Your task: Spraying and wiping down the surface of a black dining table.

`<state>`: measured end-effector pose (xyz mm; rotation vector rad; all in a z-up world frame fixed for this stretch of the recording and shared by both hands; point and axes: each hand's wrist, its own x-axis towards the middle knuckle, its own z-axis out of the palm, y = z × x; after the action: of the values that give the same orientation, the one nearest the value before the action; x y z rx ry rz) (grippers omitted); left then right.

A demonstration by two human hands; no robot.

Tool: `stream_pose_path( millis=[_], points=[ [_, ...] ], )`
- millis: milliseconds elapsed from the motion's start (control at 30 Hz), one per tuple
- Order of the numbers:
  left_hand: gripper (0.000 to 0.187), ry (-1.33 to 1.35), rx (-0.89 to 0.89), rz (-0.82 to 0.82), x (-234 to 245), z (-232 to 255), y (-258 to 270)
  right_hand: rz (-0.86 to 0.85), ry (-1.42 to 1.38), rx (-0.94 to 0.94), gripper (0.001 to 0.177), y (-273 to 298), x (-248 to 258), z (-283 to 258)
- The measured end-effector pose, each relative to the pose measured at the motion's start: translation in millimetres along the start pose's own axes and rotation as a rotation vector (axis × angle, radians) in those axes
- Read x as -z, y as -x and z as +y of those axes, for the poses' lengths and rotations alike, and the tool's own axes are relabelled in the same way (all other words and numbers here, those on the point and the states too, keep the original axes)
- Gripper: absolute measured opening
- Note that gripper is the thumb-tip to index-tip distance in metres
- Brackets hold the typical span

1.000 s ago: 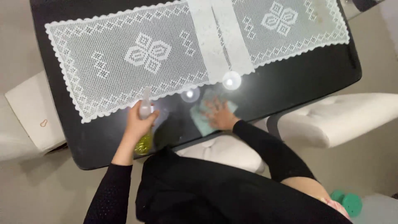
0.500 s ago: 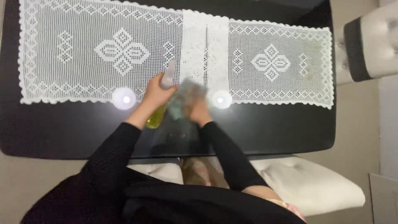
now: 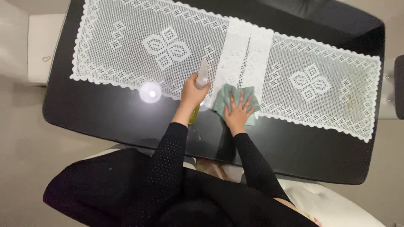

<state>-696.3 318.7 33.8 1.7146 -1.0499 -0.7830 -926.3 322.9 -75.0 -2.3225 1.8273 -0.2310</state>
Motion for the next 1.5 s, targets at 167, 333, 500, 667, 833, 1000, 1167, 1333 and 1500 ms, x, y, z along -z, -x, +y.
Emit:
stream_pose_path(
  millis=[167, 333, 500, 667, 833, 1000, 1167, 1333, 1500],
  points=[
    [0.046, -0.046, -0.057, -0.072, 23.3, 5.6, 5.8, -0.019, 0.034, 0.083, 0.065, 37.6, -15.1, -65.9],
    [0.047, -0.010, -0.087, -0.125, 40.2, -11.3, 8.8, -0.060, 0.086, 0.267, 0.068, 70.9, -25.4, -138.2],
    [0.043, 0.036, -0.058, -0.059, 57.5, -16.6, -0.5, -0.260, -0.102, 0.505, 0.076, 49.1, -46.8, -177.0],
    [0.043, 0.115, -0.063, 0.104, 77.7, -25.8, -13.8, -0.306, 0.196, 0.677, 0.065, -55.7, -81.4, -170.9],
    [0.034, 0.025, 0.027, 0.212, 84.7, -30.4, -24.3, -0.162, -0.177, 0.692, 0.065, -189.6, -40.8, -177.1],
    [0.030, 0.018, 0.202, 0.238, 87.0, -36.4, -41.1, 0.028, -0.342, 0.486, 0.048, -326.0, -69.8, -77.5],
    [0.029, 0.159, 0.337, 0.167, 79.2, -30.0, -64.1, 0.077, -0.087, 0.176, 0.061, -319.7, -6.6, 13.2],
    [0.029, 0.177, 0.262, 0.171, 66.4, -40.6, -97.9, 0.240, 0.050, 0.232, 0.060, -224.5, -34.0, -22.8],
    [0.029, 0.234, 0.274, 0.224, 60.3, -36.4, -122.4, -0.220, -0.118, 0.538, 0.063, -221.3, -18.1, -147.8]
  ],
)
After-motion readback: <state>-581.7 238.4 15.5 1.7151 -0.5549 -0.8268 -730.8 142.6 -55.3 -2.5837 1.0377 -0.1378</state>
